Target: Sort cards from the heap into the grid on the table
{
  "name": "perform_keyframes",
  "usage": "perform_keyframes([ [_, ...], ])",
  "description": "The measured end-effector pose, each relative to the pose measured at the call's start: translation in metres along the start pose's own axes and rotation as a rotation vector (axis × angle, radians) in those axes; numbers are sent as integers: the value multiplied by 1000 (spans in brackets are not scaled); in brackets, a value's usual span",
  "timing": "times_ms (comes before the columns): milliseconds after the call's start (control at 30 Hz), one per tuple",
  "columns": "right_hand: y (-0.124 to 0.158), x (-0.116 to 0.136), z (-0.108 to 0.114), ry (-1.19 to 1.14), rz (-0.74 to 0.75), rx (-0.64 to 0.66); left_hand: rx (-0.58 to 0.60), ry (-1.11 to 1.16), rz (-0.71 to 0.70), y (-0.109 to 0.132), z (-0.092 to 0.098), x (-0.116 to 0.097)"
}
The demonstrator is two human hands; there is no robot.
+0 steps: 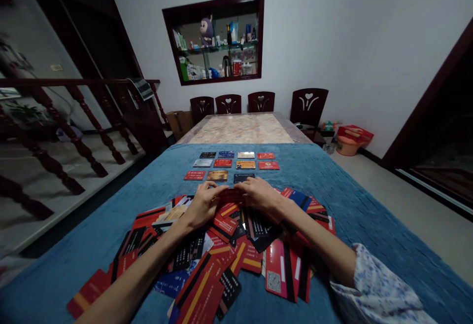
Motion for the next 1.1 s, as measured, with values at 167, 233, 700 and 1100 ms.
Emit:
perform_keyframes([
  [167, 0, 6, 2, 23, 19, -4, -11, -9, 10, 0, -1, -1],
  [233, 1, 8, 3, 40, 17, -12, -26, -13, 28, 0, 0, 1],
  [700, -1, 15, 5, 124, 15, -214, -85, 34, 141, -3, 11, 10],
  [1100, 3, 17, 15, 233, 21, -294, -33, -13, 165, -5, 14, 4],
])
Point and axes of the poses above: each hand's wrist, its own y-axis away from the middle knuckle, its own z-axis out of the back of the hand, x = y × z, the point moved 8 cm from there along -y, towards the middle knuckle, and after that the axes turned 6 degrees about z, right-handed, at the moved point
